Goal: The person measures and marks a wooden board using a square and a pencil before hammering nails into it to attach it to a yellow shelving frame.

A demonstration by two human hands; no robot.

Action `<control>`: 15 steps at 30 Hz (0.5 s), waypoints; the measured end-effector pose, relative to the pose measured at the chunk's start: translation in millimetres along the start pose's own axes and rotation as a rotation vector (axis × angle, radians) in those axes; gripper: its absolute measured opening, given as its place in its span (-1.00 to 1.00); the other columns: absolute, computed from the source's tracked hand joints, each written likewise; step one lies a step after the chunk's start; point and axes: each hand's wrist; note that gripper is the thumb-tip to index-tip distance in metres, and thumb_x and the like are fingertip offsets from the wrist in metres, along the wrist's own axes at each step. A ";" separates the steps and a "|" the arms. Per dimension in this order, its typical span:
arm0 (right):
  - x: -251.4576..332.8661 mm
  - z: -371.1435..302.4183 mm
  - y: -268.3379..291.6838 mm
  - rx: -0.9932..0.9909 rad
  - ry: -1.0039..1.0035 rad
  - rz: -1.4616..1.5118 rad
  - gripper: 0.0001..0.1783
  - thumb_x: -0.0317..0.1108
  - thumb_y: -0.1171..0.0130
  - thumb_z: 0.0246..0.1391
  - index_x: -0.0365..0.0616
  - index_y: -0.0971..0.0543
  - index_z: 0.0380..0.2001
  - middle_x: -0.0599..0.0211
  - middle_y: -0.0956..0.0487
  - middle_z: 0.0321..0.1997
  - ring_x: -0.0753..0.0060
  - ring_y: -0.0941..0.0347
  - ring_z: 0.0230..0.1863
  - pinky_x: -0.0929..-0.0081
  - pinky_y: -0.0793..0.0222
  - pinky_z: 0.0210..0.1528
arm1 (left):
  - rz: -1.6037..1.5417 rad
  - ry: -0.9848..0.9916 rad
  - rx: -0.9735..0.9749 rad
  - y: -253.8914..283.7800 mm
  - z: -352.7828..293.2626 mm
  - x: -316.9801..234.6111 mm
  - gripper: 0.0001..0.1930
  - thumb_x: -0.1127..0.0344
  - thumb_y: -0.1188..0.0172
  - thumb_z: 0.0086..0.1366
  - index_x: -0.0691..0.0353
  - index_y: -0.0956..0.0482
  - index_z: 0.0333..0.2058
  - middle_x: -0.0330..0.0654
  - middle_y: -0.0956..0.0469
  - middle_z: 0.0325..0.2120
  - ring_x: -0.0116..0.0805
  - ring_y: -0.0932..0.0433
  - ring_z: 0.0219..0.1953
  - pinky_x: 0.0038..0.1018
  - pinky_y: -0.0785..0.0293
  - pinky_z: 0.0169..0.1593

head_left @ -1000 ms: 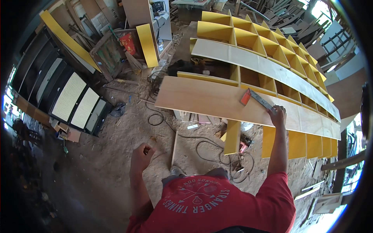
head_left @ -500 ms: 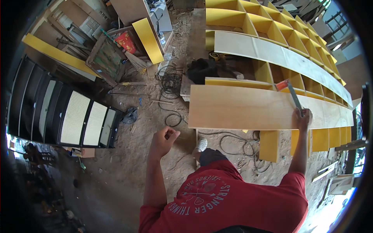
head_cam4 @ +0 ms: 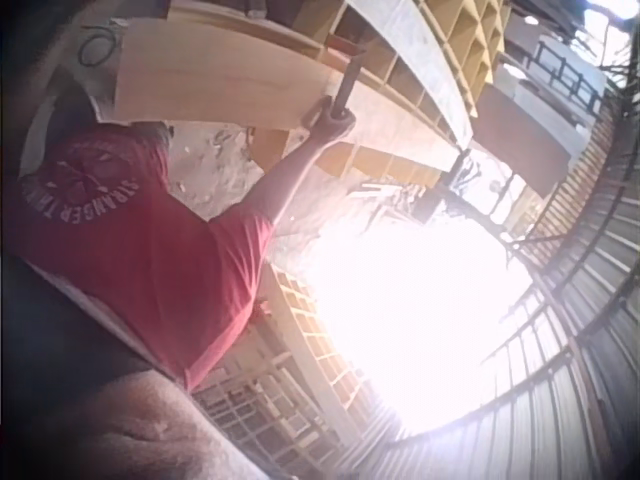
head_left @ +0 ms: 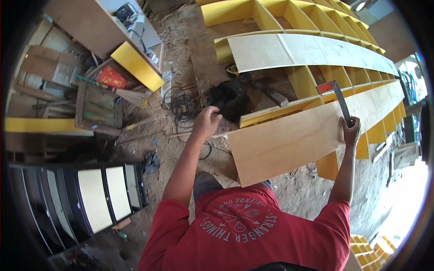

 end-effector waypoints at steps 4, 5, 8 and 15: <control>64.1 -57.5 27.9 -0.110 -0.254 -0.004 -0.44 -0.04 -0.69 0.03 -0.20 -0.62 -0.15 0.37 -0.63 -0.36 0.49 -0.52 -0.36 0.41 -0.48 -0.26 | 0.233 -0.296 0.199 -11.0 44.9 13.8 -0.44 0.17 -0.39 0.34 0.24 -0.52 0.25 0.17 -0.69 0.05 0.23 -0.67 0.08 -0.01 -0.55 0.23; 75.9 -84.5 33.2 -0.126 -0.286 -0.030 -0.44 -0.04 -0.69 0.03 -0.20 -0.62 -0.15 0.37 -0.63 -0.36 0.49 -0.52 -0.36 0.41 -0.48 -0.26 | 0.337 -0.179 0.424 -6.6 46.1 14.3 -0.42 0.11 -0.38 0.36 0.23 -0.52 0.28 0.21 -0.69 0.04 0.24 -0.67 0.09 0.01 -0.59 0.17; 144.0 -152.0 55.5 -0.222 -0.365 0.181 -0.59 -0.25 -0.65 0.12 -0.17 -0.62 -0.13 0.51 -0.64 -0.30 0.69 -0.48 -0.30 0.58 -0.44 -0.23 | 0.372 -0.232 0.688 -9.2 36.4 78.8 -0.38 -0.04 -0.31 0.38 0.29 -0.55 0.24 0.28 -0.67 0.03 0.27 -0.65 0.10 0.04 -0.57 0.18; 402.2 -269.2 79.3 0.018 -0.635 0.411 -0.56 -0.46 -0.60 0.11 -0.11 -0.62 0.03 0.47 -0.66 -0.22 0.70 -0.50 -0.34 0.66 -0.45 -0.27 | 0.292 -0.340 0.966 6.8 37.0 100.3 -0.27 -0.08 -0.35 0.33 0.33 -0.51 0.29 0.27 -0.61 0.17 0.19 -0.59 0.25 -0.05 -0.49 0.33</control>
Point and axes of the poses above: each hand's wrist, its own z-axis towards the middle knuckle, its own y-axis out of the back of the hand, x = y × z
